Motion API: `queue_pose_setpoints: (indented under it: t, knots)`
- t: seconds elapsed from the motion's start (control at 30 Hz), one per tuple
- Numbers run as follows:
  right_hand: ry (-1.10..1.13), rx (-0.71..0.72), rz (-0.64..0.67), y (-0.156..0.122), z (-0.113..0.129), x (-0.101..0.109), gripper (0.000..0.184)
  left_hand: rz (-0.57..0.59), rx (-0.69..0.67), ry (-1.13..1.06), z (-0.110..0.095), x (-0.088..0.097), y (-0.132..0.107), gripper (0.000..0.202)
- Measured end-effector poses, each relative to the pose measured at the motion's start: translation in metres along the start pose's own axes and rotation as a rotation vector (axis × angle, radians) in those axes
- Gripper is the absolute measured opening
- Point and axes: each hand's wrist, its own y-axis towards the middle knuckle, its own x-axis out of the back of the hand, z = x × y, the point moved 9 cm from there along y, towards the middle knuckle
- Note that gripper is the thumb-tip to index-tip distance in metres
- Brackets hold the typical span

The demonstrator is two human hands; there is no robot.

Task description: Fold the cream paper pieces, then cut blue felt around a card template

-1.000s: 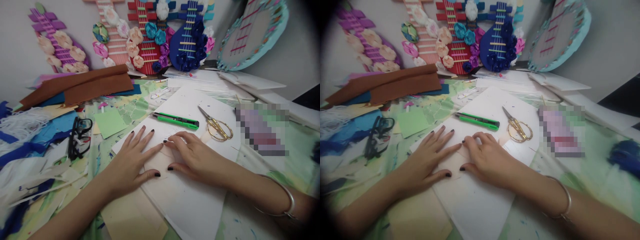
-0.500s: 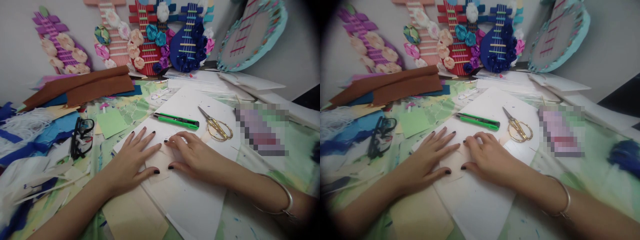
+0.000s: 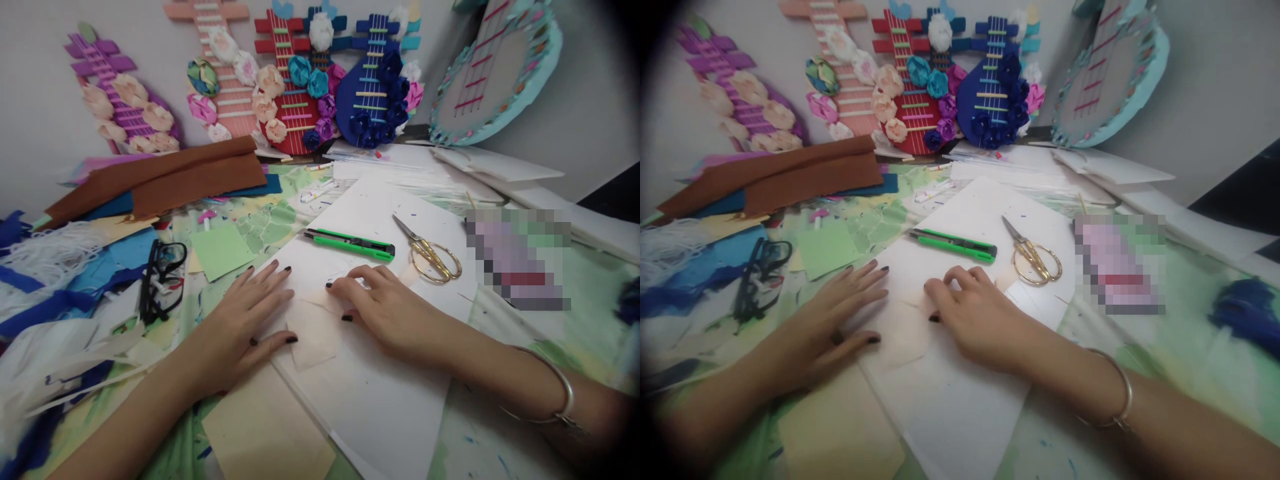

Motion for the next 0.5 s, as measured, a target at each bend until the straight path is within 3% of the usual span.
queue_pose_setpoints:
  t: [0.13,0.3,0.5]
  knots:
    - [0.043,-0.027,0.005,0.001,-0.007,-0.004,0.036,-0.168,-0.022,-0.047,-0.027,0.02,0.002,0.032]
    - [-0.029,-0.031,-0.104,0.004,-0.008,0.005,0.029,-0.12,-0.143,0.004,-0.065,0.011,0.005,0.008]
    - [-0.065,-0.04,-0.199,0.002,-0.01,0.012,0.025,-0.132,-0.216,0.108,-0.065,0.004,0.003,0.011]
